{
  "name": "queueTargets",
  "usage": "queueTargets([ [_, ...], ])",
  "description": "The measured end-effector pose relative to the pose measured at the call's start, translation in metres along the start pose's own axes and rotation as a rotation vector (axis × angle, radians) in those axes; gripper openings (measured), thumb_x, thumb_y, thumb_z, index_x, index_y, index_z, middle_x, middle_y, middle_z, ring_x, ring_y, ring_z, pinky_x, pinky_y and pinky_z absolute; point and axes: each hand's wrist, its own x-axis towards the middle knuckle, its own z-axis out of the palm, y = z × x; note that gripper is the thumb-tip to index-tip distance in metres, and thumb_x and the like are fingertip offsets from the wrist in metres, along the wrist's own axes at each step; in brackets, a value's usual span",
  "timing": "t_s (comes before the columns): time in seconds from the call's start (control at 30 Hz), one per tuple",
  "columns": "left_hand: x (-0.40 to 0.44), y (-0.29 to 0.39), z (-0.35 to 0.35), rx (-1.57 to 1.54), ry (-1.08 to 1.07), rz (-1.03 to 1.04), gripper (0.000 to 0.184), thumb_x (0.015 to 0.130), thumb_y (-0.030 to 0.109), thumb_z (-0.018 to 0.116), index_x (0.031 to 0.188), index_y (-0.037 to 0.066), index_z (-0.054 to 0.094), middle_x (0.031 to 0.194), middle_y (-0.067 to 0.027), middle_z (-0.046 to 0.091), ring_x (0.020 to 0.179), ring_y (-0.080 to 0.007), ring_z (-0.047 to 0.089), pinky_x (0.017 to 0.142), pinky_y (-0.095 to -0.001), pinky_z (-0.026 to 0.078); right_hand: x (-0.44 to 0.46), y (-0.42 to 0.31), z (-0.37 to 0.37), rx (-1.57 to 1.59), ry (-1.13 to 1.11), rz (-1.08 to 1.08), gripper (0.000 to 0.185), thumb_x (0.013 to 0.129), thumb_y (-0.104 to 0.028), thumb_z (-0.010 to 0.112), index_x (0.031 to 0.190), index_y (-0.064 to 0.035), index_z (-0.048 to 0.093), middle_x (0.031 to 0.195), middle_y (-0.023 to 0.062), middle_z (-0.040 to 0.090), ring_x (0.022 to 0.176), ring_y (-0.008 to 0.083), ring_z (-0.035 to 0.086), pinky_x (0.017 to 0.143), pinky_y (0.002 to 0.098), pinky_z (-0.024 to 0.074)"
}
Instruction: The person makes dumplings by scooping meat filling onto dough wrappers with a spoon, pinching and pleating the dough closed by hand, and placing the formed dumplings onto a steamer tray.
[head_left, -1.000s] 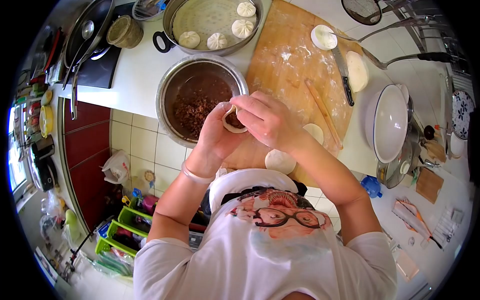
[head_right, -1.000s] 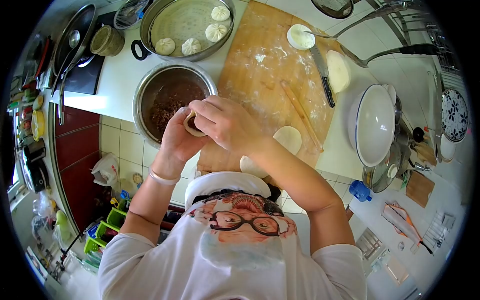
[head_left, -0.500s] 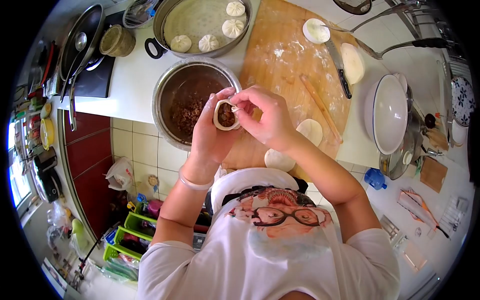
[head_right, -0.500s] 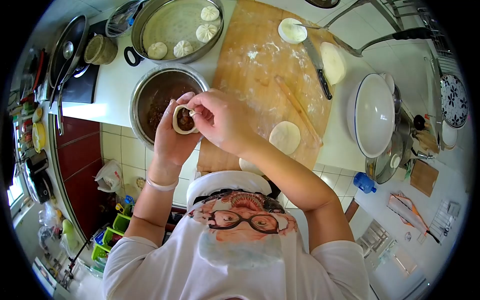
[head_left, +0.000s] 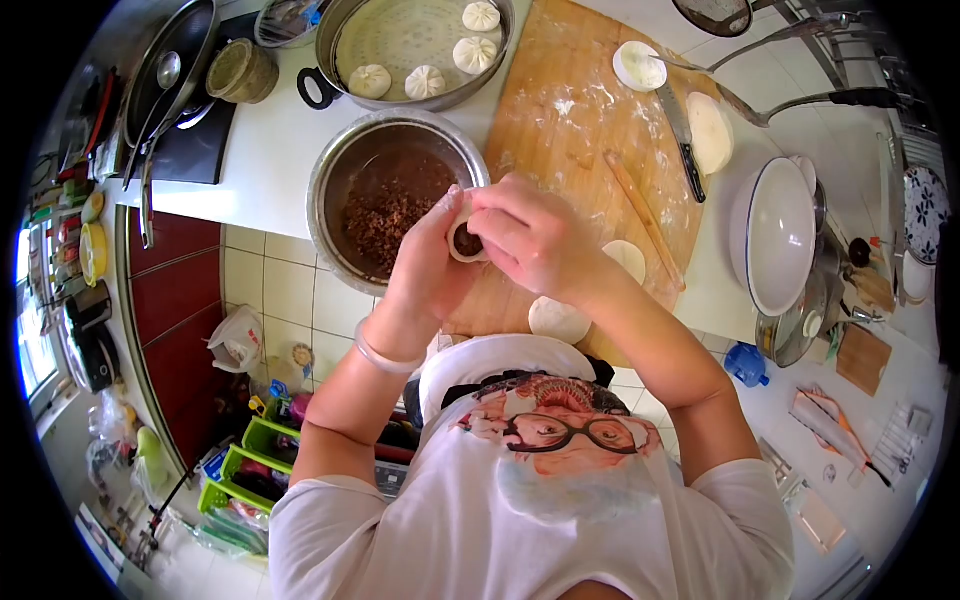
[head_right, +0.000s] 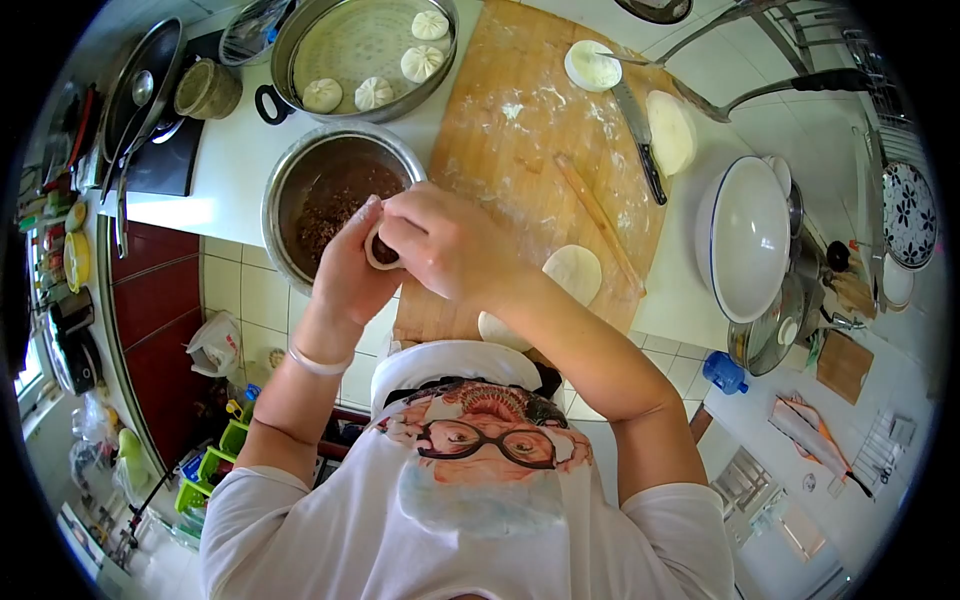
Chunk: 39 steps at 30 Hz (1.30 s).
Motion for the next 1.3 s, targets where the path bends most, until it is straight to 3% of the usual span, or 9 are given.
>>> queueTargets([
  [0.1, -0.003, 0.008, 0.011, 0.686, -0.155, 0.257, 0.041, 0.105, 0.034, 0.033, 0.128, 0.005, 0.051, 0.121, -0.0125, 0.060, 0.116, -0.0246, 0.057, 0.101, -0.0422, 0.045, 0.005, -0.006, -0.010, 0.132, 0.091, 0.158, 0.016, 0.075, 0.002, 0.066, 0.088, -0.0044, 0.058, 0.091, 0.0084, 0.060, 0.079, 0.0258, 0.061, 0.069, 0.0350, 0.0516],
  [0.17, -0.008, 0.006, 0.034, -0.035, -0.044, 0.161, 0.045, 0.105, 0.037, 0.030, 0.129, 0.004, 0.049, 0.122, -0.0127, 0.058, 0.117, -0.0257, 0.055, 0.103, -0.0444, 0.042, 0.007, -0.012, -0.017, 0.420, 0.106, 0.529, 0.015, 0.079, 0.005, 0.067, 0.091, -0.0015, 0.061, 0.093, 0.0073, 0.064, 0.079, 0.0168, 0.063, 0.071, 0.0279, 0.0517],
  [0.2, -0.009, -0.001, 0.037, -0.102, -0.052, 0.170, 0.044, 0.105, 0.037, 0.031, 0.128, 0.004, 0.049, 0.124, -0.0119, 0.057, 0.116, -0.0255, 0.054, 0.105, -0.0443, 0.040, 0.005, -0.013, -0.013, 0.471, 0.139, 0.597, 0.015, 0.081, 0.004, 0.066, 0.094, -0.0011, 0.061, 0.091, 0.0057, 0.064, 0.078, 0.0107, 0.060, 0.070, 0.0254, 0.0504],
  [0.3, 0.001, -0.013, 0.020, -0.102, -0.139, 0.294, 0.043, 0.105, 0.036, 0.032, 0.127, 0.004, 0.050, 0.123, -0.0118, 0.058, 0.117, -0.0252, 0.054, 0.104, -0.0429, 0.041, 0.003, -0.014, -0.002, 0.394, 0.171, 0.611, 0.014, 0.080, -0.001, 0.065, 0.092, -0.0056, 0.060, 0.081, 0.0078, 0.059, 0.072, 0.0210, 0.061, 0.064, 0.0323, 0.0490],
  [0.53, 0.000, -0.010, 0.009, 0.066, -0.154, 0.250, 0.033, 0.104, 0.030, 0.041, 0.120, 0.005, 0.055, 0.119, -0.0090, 0.060, 0.114, -0.0225, 0.056, 0.100, -0.0397, 0.045, -0.001, -0.016, -0.009, 0.181, 0.032, 0.445, 0.016, 0.077, 0.005, 0.066, 0.090, -0.0017, 0.063, 0.091, 0.0101, 0.060, 0.078, 0.0222, 0.064, 0.066, 0.0307, 0.0521],
  [0.8, -0.001, -0.008, 0.012, 0.108, -0.043, 0.143, 0.034, 0.104, 0.031, 0.042, 0.121, 0.005, 0.055, 0.118, -0.0082, 0.060, 0.113, -0.0202, 0.058, 0.096, -0.0405, 0.048, -0.002, 0.000, -0.012, -0.021, -0.016, -0.039, 0.023, 0.069, 0.001, 0.069, 0.090, -0.0026, 0.060, 0.103, 0.0091, 0.060, 0.089, 0.0270, 0.063, 0.071, 0.0350, 0.0525],
  [0.93, 0.003, 0.002, 0.012, 0.202, -0.193, 0.090, 0.041, 0.106, 0.033, 0.034, 0.125, 0.002, 0.051, 0.120, -0.0118, 0.059, 0.116, -0.0219, 0.056, 0.101, -0.0398, 0.045, -0.001, -0.001, -0.020, 0.059, -0.012, -0.002, 0.024, 0.071, 0.001, 0.068, 0.093, -0.0033, 0.060, 0.099, 0.0091, 0.061, 0.084, 0.0266, 0.062, 0.071, 0.0329, 0.0518],
  [1.1, -0.006, -0.004, 0.039, 0.007, -0.121, 0.191, 0.042, 0.105, 0.032, 0.034, 0.131, 0.001, 0.046, 0.123, -0.0142, 0.056, 0.117, -0.0251, 0.053, 0.105, -0.0417, 0.040, 0.005, -0.019, -0.025, 0.474, 0.165, 0.625, 0.021, 0.075, 0.000, 0.066, 0.094, -0.0056, 0.061, 0.087, 0.0092, 0.060, 0.075, 0.0255, 0.060, 0.068, 0.0328, 0.0504],
  [1.3, -0.002, -0.009, 0.021, 0.058, -0.205, 0.220, 0.032, 0.105, 0.024, 0.037, 0.124, 0.003, 0.050, 0.119, -0.0111, 0.057, 0.112, -0.0213, 0.056, 0.099, -0.0369, 0.044, -0.005, -0.018, -0.015, 0.229, 0.066, 0.509, 0.019, 0.074, 0.000, 0.067, 0.090, -0.0054, 0.061, 0.090, 0.0082, 0.060, 0.078, 0.0258, 0.062, 0.066, 0.0339, 0.0513],
])
